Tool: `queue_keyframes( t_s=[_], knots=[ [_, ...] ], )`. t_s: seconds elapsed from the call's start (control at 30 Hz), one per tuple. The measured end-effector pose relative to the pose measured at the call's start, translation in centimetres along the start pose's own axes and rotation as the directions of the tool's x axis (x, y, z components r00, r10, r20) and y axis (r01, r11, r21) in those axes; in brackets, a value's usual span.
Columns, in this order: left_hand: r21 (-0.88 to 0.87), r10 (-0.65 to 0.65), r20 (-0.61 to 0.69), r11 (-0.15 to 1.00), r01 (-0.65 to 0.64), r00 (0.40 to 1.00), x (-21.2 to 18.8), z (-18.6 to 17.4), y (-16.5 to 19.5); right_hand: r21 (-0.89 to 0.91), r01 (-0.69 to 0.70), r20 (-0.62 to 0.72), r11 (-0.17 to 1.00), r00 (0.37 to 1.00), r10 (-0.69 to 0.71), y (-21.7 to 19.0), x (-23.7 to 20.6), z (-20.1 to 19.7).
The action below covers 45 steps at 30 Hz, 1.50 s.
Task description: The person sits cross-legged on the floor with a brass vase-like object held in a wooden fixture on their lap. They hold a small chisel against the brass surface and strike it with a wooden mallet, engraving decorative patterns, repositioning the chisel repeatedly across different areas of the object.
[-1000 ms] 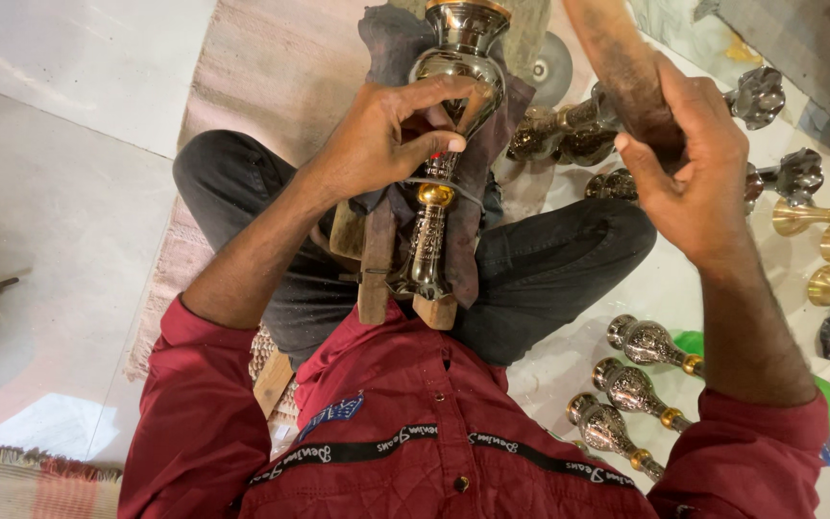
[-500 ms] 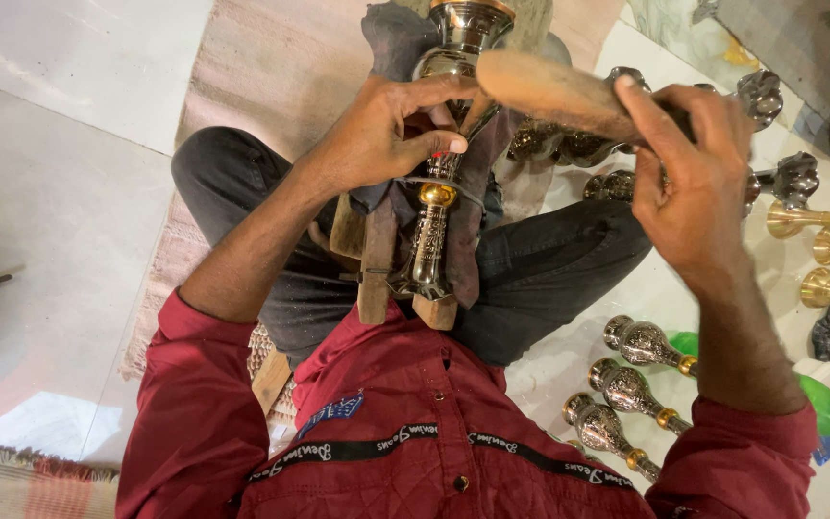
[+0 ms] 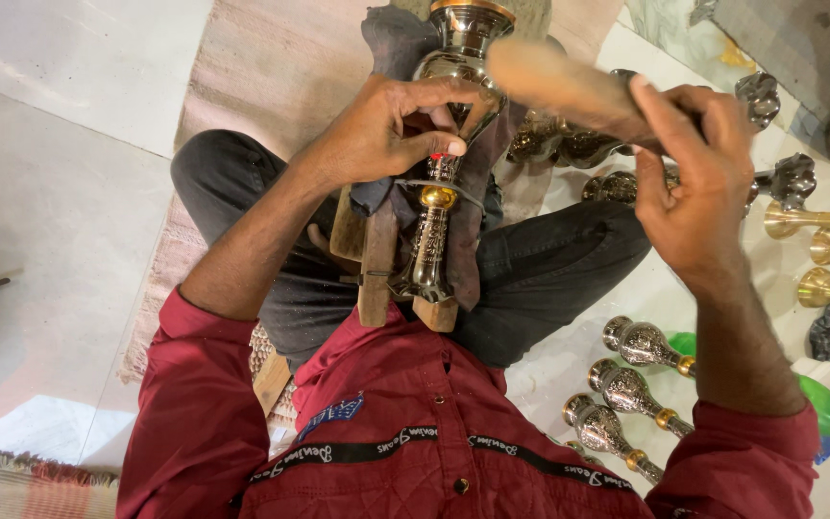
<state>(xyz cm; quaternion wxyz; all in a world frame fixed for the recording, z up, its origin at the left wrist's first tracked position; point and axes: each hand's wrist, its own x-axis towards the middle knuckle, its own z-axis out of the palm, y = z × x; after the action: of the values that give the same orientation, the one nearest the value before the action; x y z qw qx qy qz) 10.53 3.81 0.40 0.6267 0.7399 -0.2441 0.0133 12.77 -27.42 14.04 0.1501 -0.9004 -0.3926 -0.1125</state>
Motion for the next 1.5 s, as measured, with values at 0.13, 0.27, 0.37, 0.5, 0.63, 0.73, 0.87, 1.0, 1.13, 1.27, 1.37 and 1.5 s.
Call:
queue_keyframes(
  t_s=[0.13, 0.27, 0.37, 0.5, 0.63, 0.73, 0.87, 1.0, 1.13, 1.27, 1.37, 1.5],
  knots=[
    [-0.034, -0.027, 0.018, 0.999, 0.027, 0.999, 0.1, 0.0, -0.1, -0.002, 0.054, -0.02, 0.999, 0.998, -0.054, 0.2, 0.2, 0.2],
    [-0.023, 0.024, 0.017, 0.999, -0.023, 1.0, 0.3, -0.1, -0.4, 0.423, -0.158, -0.009, 0.892, 0.984, 0.179, 0.3, 0.0, 0.2],
    [-0.064, 0.015, 0.02, 0.998, -0.014, 1.0, 0.2, -0.1, -0.4, -0.132, 0.019, 0.078, 0.991, 0.997, -0.009, 0.5, -0.3, 0.0],
    [-0.047, 0.056, 0.02, 0.997, -0.055, 0.998, 0.5, -0.2, -0.4, 0.347, -0.127, 0.014, 0.929, 0.991, 0.13, 0.9, -0.8, 0.8],
    [-0.068, 0.038, 0.021, 0.997, -0.036, 0.999, 0.5, -0.2, -0.4, 0.193, -0.039, -0.02, 0.98, 0.999, 0.044, 1.8, -1.6, 1.3],
    [-0.068, 0.036, 0.037, 0.997, -0.033, 0.999, 0.5, -0.3, -0.3, 0.249, -0.101, -0.005, 0.963, 0.994, 0.106, 2.5, -2.0, 1.5],
    [-0.041, 0.083, 0.052, 0.996, -0.08, 0.995, 0.7, -0.4, -0.2, -0.087, 0.063, -0.082, 0.994, 0.994, -0.07, 2.8, -1.8, 1.7],
    [-0.077, 0.091, 0.047, 0.993, -0.087, 0.995, 0.6, -0.2, -0.2, 0.222, -0.125, -0.072, 0.967, 0.987, 0.144, 2.0, -1.5, 1.5],
    [-0.052, 0.026, 0.089, 0.998, -0.021, 0.996, 0.8, -0.3, -0.4, 0.41, -0.077, -0.099, 0.909, 0.987, 0.129, 0.7, -1.5, 1.2],
    [-0.083, 0.163, 0.056, 0.984, -0.158, 0.985, 0.8, -0.2, -0.3, -0.275, 0.097, -0.033, 0.956, 0.993, -0.11, 0.6, -1.8, 1.0],
    [-0.058, 0.142, 0.053, 0.989, -0.139, 0.988, 0.9, -0.3, -0.1, 0.506, -0.302, -0.027, 0.808, 0.931, 0.364, 0.8, -2.3, 1.4],
    [-0.067, 0.11, 0.042, 0.992, -0.107, 0.993, 0.8, -0.2, 0.0, -0.058, -0.053, 0.008, 0.997, 0.999, 0.053, 1.0, -3.1, 1.6]
  ],
)
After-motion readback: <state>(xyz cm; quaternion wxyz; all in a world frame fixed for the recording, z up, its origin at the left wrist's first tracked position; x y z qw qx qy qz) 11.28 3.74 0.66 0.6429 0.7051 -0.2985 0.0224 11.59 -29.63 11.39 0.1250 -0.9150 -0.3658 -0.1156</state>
